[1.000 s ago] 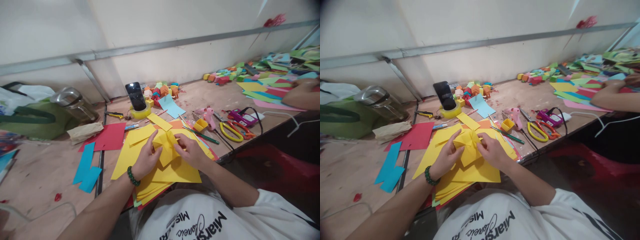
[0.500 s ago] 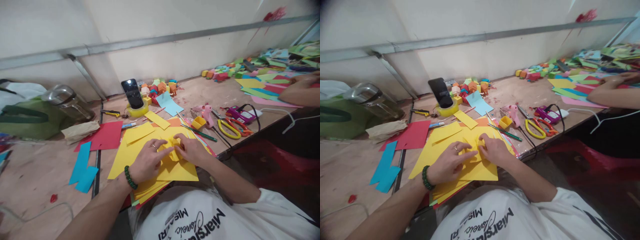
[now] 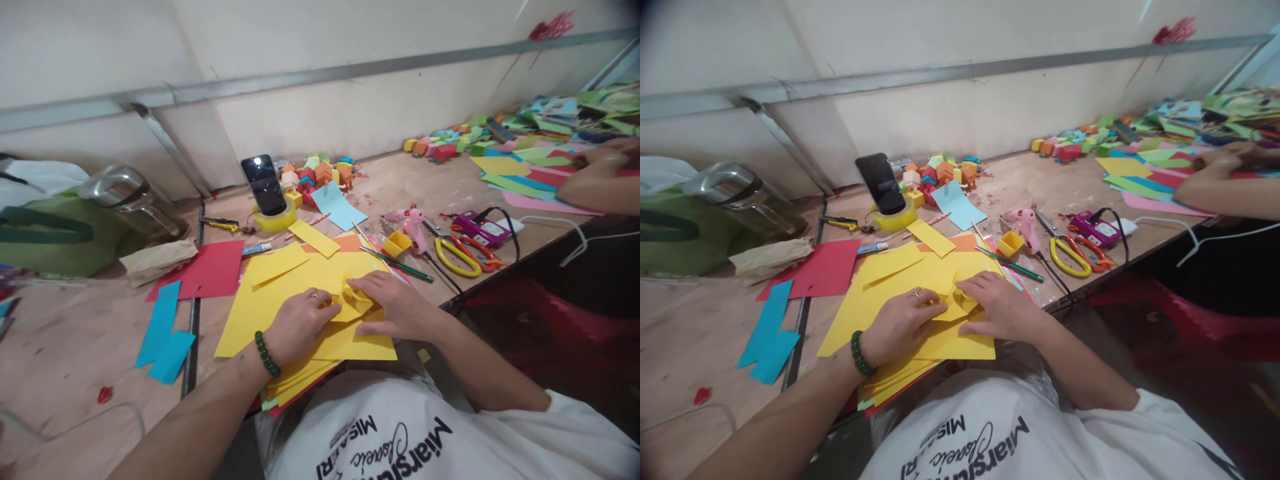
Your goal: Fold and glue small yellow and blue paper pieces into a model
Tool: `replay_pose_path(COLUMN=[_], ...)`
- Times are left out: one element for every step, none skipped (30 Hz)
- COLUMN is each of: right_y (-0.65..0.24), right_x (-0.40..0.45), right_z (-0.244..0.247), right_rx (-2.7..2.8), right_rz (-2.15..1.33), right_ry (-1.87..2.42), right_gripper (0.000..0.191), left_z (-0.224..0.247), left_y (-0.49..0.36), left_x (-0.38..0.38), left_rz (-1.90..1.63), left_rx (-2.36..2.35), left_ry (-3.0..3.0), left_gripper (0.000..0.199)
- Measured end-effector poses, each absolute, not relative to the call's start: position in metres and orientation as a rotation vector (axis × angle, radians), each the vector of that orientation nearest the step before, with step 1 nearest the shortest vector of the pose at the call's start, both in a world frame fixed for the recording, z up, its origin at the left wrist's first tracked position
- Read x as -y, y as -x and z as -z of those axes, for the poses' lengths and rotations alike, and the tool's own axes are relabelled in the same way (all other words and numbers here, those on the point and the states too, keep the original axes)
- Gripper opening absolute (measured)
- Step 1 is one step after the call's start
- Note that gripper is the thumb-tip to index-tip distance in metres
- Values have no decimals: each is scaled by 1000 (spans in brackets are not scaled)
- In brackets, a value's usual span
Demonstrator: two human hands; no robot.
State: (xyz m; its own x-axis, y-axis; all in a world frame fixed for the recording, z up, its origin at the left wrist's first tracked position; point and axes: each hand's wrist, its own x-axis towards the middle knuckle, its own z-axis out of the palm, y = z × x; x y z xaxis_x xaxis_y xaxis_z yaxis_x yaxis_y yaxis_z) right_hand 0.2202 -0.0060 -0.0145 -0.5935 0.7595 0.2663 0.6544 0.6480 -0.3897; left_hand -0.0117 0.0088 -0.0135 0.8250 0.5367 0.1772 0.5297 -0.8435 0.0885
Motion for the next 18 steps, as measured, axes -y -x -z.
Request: replay_pose_path(right_y=[-220, -220, -220, -220, -220, -219, -219, -219, -218, -218, -217, -217, -217, -216, -216, -216, -216, -216], right_x=[7, 7, 7, 6, 6, 6, 5, 5, 5, 5, 5, 5, 5, 5, 5, 5, 5, 5], right_z=[15, 17, 19, 21, 24, 27, 28, 30, 30, 30, 29, 29, 28, 27, 27, 27, 27, 28], right_rx=[2461, 2463, 2462, 2455, 2442, 2421, 2394, 2363, 2336, 2323, 2324, 2338, 2362, 2388, 2406, 2413, 2413, 2408], right_rz=[-356, -358, -356, -351, -346, -337, -321, -295, -264, -233, -203, -182, -173, -174, -173, -166, -155, -141], right_ry=[1104, 1079, 1049, 1020, 1001, 997, 1010, 1030, 1048, 1056, 1052, 1036, 1014, 996, 989, 995, 1012, 1038], right_gripper=[50, 41, 33, 30, 34, 40, 44, 44, 40, 34, 28, 25, 24, 25, 27, 29, 30, 29], left_z=[13, 13, 13, 13, 12, 12, 11, 10, 8, 7, 6, 5, 4, 4, 4, 4, 5, 5], left_y=[12, 13, 13, 13, 13, 13, 13, 12, 12, 11, 10, 9, 9, 8, 8, 8, 8, 8], left_x=[-9, -9, -9, -9, -9, -9, -9, -8, -7, -6, -5, -4, -2, -1, -1, 0, 0, -1], left_rz=[-321, -333, -338, -335, -328, -316, -302, -285, -267, -250, -234, -222, -215, -213, -215, -219, -224, -226], left_rx=[-882, -897, -910, -924, -941, -957, -971, -981, -987, -993, -999, -1006, -1012, -1017, -1020, -1021, -1021, -1022], left_ry=[-2942, -2914, -2883, -2849, -2816, -2786, -2763, -2751, -2749, -2755, -2766, -2777, -2788, -2795, -2799, -2800, -2799, -2796], left_gripper=[24, 25, 26, 26, 27, 26, 24, 22, 20, 17, 13, 11, 10, 11, 13, 14, 14, 14])
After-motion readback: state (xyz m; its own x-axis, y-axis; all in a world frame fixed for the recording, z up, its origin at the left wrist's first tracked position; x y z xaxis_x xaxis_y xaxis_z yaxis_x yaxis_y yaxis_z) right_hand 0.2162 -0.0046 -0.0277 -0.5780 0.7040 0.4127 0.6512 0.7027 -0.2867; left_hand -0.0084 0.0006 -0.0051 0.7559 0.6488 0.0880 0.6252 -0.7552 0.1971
